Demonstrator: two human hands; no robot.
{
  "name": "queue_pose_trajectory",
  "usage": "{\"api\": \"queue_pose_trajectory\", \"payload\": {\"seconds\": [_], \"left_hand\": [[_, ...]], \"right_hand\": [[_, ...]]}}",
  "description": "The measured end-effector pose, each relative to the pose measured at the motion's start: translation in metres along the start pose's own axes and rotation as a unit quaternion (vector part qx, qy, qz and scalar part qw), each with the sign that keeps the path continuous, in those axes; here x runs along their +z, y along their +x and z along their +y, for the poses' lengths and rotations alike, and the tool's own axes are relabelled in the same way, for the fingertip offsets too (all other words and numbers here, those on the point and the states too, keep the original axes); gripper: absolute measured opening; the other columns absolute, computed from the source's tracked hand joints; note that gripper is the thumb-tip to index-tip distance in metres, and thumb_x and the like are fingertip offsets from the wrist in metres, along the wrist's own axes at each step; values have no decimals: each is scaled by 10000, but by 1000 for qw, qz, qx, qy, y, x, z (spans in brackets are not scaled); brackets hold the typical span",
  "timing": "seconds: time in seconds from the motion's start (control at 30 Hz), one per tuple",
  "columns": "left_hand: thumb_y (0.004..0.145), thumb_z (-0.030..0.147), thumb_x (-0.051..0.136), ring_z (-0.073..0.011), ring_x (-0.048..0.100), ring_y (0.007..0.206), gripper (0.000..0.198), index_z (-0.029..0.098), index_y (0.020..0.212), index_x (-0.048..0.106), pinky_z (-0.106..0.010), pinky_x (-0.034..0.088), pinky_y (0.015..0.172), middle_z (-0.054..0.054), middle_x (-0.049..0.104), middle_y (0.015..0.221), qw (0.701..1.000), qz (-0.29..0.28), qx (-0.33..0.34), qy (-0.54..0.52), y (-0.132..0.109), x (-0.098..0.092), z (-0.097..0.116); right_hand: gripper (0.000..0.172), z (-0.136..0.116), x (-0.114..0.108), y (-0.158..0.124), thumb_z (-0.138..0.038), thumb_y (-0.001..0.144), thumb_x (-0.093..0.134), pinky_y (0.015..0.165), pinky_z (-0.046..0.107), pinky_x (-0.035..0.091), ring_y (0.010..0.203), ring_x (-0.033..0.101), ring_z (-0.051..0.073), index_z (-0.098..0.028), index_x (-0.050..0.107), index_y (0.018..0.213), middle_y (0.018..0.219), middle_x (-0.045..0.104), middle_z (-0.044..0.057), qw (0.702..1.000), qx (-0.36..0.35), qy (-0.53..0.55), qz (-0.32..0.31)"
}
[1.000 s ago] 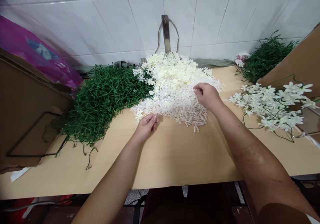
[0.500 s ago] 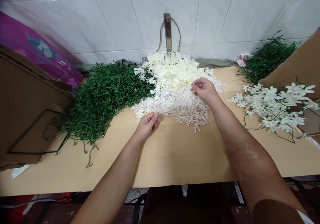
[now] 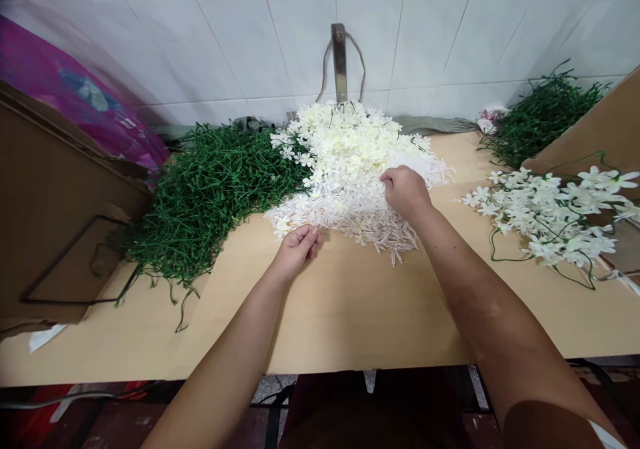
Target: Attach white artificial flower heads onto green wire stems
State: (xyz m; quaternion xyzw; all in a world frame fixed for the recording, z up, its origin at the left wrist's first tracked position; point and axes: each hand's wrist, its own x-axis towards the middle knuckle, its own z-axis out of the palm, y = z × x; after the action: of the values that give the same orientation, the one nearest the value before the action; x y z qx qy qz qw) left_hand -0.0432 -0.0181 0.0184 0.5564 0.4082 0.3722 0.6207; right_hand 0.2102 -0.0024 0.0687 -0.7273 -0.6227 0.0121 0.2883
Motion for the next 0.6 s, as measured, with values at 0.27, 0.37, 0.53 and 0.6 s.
{"api": "queue_pose_trajectory", "payload": {"seconds": [0.27, 0.37, 0.53, 0.6], "left_hand": [[631, 683, 700, -61, 336, 397, 526, 186, 616, 525, -221, 218, 425, 64, 408, 422, 1000, -5, 3, -1, 1, -1, -2], [644, 672, 698, -59, 333, 393, 518, 185, 620, 523, -221, 215, 416, 67, 400, 427, 1000, -7, 4, -7, 2, -1, -4], [609, 556, 790, -53, 368, 434, 450, 161, 737, 615, -209, 261, 424, 62, 474, 504, 999, 11, -4, -36, -2, 0, 1], [595, 489, 822, -57, 419, 490, 445, 159, 842, 655, -201, 320, 453, 45, 555, 597, 998, 18, -1, -64, -4, 0, 4]], "right_hand": [[67, -9, 8, -7, -245, 757, 618, 700, 344, 435, 705, 523, 204, -197, 611, 711, 767, 589, 65, 1000, -16, -10, 8], [83, -25, 2, -16, -205, 750, 595, 688, 333, 418, 680, 494, 180, -204, 564, 673, 745, 567, 50, 997, -26, 60, 39], [139, -57, 8, -43, -319, 770, 614, 576, 295, 377, 575, 435, 137, -215, 564, 692, 622, 512, -4, 959, -28, 281, -33], [159, -67, 16, -55, -353, 768, 613, 552, 287, 366, 559, 441, 130, -210, 587, 705, 604, 529, -10, 931, -16, 349, -104]]}}
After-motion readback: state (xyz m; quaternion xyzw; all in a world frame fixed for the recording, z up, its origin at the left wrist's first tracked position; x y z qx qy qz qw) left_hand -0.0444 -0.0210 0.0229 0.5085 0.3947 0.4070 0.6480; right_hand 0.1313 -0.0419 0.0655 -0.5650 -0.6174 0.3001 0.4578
